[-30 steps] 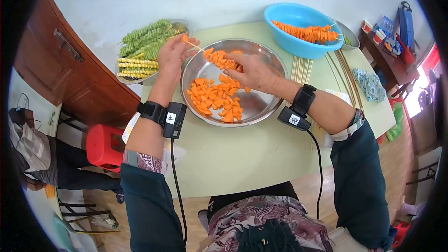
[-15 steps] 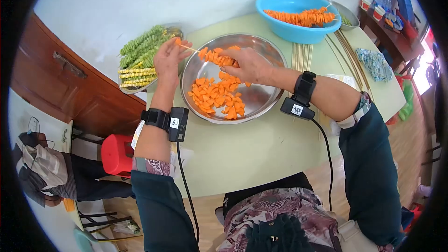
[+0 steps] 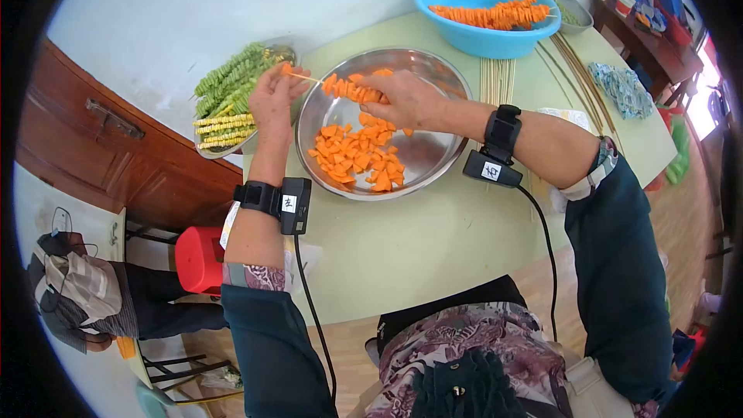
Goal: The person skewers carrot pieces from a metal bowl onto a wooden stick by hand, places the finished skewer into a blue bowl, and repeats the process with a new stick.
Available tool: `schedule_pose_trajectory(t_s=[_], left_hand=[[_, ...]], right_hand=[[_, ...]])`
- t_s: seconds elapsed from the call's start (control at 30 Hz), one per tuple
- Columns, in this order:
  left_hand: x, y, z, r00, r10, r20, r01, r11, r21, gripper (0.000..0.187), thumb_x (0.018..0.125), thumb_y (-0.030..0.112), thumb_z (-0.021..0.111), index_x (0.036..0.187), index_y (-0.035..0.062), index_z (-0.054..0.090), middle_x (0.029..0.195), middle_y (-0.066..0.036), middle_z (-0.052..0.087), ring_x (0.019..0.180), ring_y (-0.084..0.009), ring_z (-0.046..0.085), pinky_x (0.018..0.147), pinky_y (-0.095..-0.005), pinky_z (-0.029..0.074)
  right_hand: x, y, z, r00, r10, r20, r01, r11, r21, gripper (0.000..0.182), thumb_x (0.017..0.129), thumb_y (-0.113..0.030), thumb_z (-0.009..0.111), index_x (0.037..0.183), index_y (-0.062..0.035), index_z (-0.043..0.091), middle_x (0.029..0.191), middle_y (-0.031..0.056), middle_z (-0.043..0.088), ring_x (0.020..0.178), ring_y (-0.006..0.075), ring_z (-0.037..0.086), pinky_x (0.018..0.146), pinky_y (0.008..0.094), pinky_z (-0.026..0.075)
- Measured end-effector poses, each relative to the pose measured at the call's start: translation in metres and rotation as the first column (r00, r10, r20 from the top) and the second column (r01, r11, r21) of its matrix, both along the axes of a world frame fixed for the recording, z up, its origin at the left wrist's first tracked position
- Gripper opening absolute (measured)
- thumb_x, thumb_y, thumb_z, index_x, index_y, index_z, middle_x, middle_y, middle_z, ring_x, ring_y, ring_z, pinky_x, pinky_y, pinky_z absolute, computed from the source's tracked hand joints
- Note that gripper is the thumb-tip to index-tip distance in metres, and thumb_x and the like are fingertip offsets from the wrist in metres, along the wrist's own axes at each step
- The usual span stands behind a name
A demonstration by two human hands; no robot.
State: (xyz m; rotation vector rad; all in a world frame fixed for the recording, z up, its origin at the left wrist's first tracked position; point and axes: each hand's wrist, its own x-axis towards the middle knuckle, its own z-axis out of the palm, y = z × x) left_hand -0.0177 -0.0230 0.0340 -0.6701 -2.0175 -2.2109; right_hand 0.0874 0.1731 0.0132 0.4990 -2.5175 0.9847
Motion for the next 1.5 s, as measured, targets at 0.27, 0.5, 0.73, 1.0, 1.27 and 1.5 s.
schedule_pose_trajectory(t_s=[0.27, 0.5, 0.73, 1.0, 1.27, 1.5], left_hand=[[-0.0004, -0.0005, -0.0003, 1.0, 0.019, -0.004, -0.019, 1.0, 0.004, 0.025, 0.086, 0.001, 0.047, 0.11, -0.0074, 0.047, 0.098, -0.017, 0.059, 0.087, -0.0241, 0.062, 0.071, -0.0282, 0.054], [0.001, 0.0009, 0.0009, 1.0, 0.027, 0.014, -0.027, 0.999, 0.025, 0.027, 0.084, -0.001, 0.048, 0.11, -0.0097, 0.047, 0.097, -0.018, 0.059, 0.084, -0.0249, 0.063, 0.071, -0.0281, 0.054], [0.0004, -0.0006, 0.0008, 1.0, 0.013, 0.003, -0.013, 1.0, -0.001, 0.026, 0.087, 0.001, 0.048, 0.111, -0.0089, 0.045, 0.1, -0.019, 0.058, 0.088, -0.0248, 0.061, 0.072, -0.0282, 0.054], [0.0009, 0.0003, 0.001, 0.999, 0.054, -0.009, -0.054, 0.998, -0.016, 0.024, 0.085, -0.001, 0.049, 0.109, -0.0072, 0.048, 0.097, -0.017, 0.06, 0.087, -0.0236, 0.062, 0.07, -0.0281, 0.054], [0.0015, -0.0002, 0.0018, 0.999, 0.051, -0.005, -0.051, 0.999, -0.016, 0.024, 0.086, -0.001, 0.048, 0.109, -0.0069, 0.048, 0.097, -0.017, 0.06, 0.087, -0.023, 0.062, 0.071, -0.0273, 0.054], [-0.0002, 0.0001, -0.0002, 0.999, 0.047, -0.028, -0.047, 0.999, 0.016, 0.025, 0.083, 0.0, 0.05, 0.107, -0.0093, 0.05, 0.093, -0.017, 0.06, 0.081, -0.0231, 0.063, 0.066, -0.0266, 0.054]], right_hand=[[-0.0052, 0.0009, -0.0053, 0.998, -0.008, -0.064, 0.014, 0.996, 0.092, 0.043, 0.079, -0.025, 0.058, 0.116, -0.005, 0.051, 0.067, 0.0179, 0.06, 0.06, 0.0287, 0.059, 0.061, 0.0368, 0.048], [0.0013, -0.0026, 0.0024, 0.999, -0.03, 0.012, 0.029, 0.998, 0.056, 0.033, 0.078, -0.023, 0.057, 0.102, -0.0008, 0.056, 0.073, 0.0211, 0.061, 0.071, 0.0341, 0.06, 0.067, 0.0419, 0.048], [0.002, -0.0028, 0.0019, 0.998, -0.032, 0.045, 0.03, 0.999, 0.04, 0.034, 0.079, -0.024, 0.057, 0.105, -0.0022, 0.055, 0.075, 0.0206, 0.061, 0.075, 0.0341, 0.06, 0.069, 0.0414, 0.048], [-0.0001, -0.0032, -0.0001, 0.997, -0.046, 0.058, 0.04, 0.994, 0.101, 0.034, 0.081, -0.025, 0.056, 0.104, -0.0006, 0.054, 0.076, 0.0204, 0.061, 0.076, 0.034, 0.06, 0.07, 0.0413, 0.048], [0.0003, -0.0029, 0.0003, 0.999, -0.032, 0.027, 0.03, 0.994, 0.103, 0.034, 0.081, -0.025, 0.056, 0.104, -0.0001, 0.054, 0.076, 0.0213, 0.061, 0.075, 0.0338, 0.06, 0.069, 0.0418, 0.048], [0.0007, -0.0028, 0.0009, 0.999, -0.034, 0.043, 0.029, 0.994, 0.102, 0.034, 0.081, -0.025, 0.056, 0.104, 0.0001, 0.053, 0.075, 0.0214, 0.061, 0.074, 0.0343, 0.06, 0.068, 0.0422, 0.049]])
